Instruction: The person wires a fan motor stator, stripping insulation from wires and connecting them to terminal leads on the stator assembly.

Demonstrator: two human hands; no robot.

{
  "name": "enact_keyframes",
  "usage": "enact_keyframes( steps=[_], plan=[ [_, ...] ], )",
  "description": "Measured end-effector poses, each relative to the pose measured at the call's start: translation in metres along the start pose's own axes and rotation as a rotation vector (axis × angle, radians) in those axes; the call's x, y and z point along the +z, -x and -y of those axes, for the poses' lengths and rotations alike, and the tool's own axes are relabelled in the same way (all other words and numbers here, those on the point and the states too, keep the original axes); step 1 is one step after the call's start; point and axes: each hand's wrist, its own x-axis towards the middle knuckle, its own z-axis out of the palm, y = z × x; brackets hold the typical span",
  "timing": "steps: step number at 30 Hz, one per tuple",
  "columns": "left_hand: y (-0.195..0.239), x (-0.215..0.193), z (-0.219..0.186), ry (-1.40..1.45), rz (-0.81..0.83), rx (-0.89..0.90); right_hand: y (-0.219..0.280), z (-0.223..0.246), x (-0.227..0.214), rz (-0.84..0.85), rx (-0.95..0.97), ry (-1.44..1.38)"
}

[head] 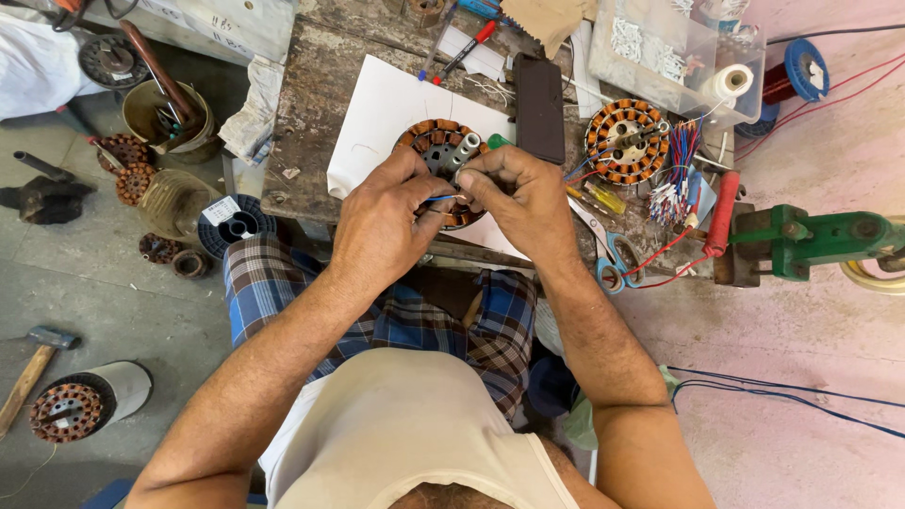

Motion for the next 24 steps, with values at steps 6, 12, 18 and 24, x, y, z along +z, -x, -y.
enact_keyframes(
  steps=[6,12,18,24],
  plan=[
    [0.003,0.003,0.003,0.077,-0.097,0.044,0.001,0.0,0.002,-0.061,-0.025,0.134],
    [0.004,0.005,0.004,0.17,-0.129,0.02,0.005,0.002,0.004,-0.101,-0.238,0.347],
    [0.005,0.008,0.005,0.212,-0.141,-0.008,0.015,0.009,0.006,-0.103,-0.12,0.404],
    [0.006,0.008,0.005,0.218,-0.171,-0.001,0.027,0.025,0.009,-0.056,0.006,0.399]
  ],
)
